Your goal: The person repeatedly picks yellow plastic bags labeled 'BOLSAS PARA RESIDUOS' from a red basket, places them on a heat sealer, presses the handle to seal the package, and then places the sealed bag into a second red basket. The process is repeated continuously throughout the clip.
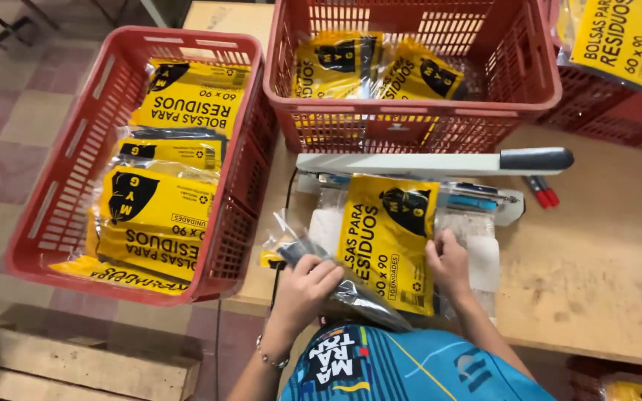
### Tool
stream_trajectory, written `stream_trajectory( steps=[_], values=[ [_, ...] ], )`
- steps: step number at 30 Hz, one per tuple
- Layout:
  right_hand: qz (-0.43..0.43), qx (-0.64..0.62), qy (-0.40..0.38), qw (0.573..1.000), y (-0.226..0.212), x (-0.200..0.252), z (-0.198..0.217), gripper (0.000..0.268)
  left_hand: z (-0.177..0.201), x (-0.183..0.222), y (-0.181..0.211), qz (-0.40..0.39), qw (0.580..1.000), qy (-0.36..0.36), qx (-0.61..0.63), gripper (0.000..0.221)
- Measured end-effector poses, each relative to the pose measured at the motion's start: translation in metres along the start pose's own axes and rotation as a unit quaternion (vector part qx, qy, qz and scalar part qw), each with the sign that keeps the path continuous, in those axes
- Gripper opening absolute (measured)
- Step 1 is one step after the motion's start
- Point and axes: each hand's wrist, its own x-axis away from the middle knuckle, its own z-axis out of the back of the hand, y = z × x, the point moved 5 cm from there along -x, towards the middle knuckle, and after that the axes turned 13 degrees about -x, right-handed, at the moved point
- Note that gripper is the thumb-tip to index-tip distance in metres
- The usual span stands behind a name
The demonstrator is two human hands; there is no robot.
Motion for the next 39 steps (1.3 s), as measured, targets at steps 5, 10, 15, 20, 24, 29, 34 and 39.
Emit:
stream_trajectory(
  steps=[5,10,15,20,24,29,34,39],
  values=[
    [0.216,0.008,-0.005,0.976,-0.037,0.003,0.007,0.029,0.02,0.0,-0.007,0.025,0.996,-0.077,0.033,0.015],
    [0.26,-0.037,0.017,0.965,-0.195,-0.07,0.044,0.031,0.039,-0.012,-0.01,0.012,0.997,-0.071,-0.015,0.012],
    [0.379,-0.163,0.076,0.908,-0.248,-0.228,0.086,0.029,0.039,-0.015,-0.009,-0.001,0.994,-0.103,-0.025,0.011],
    [0.353,-0.076,0.143,0.921,-0.225,-0.325,0.121,0.032,0.041,-0.029,-0.003,-0.063,0.99,-0.121,-0.044,0.01],
    [0.343,-0.017,0.194,0.919,-0.215,-0.267,0.128,0.045,0.042,-0.048,0.0,-0.086,0.992,-0.074,-0.061,0.016],
    [0.027,-0.026,-0.521,0.853,-0.175,-0.061,0.009,0.08,-0.01,-0.059,0.018,-0.115,0.993,0.007,-0.001,0.008],
    [-0.093,-0.129,-0.337,0.928,-0.066,-0.005,-0.026,0.052,-0.011,-0.112,0.054,-0.132,0.99,0.032,0.037,0.002],
    [-0.29,-0.124,-0.202,0.927,0.016,0.011,0.015,0.055,-0.069,-0.058,0.052,-0.09,0.984,-0.105,0.109,0.014]
  ],
)
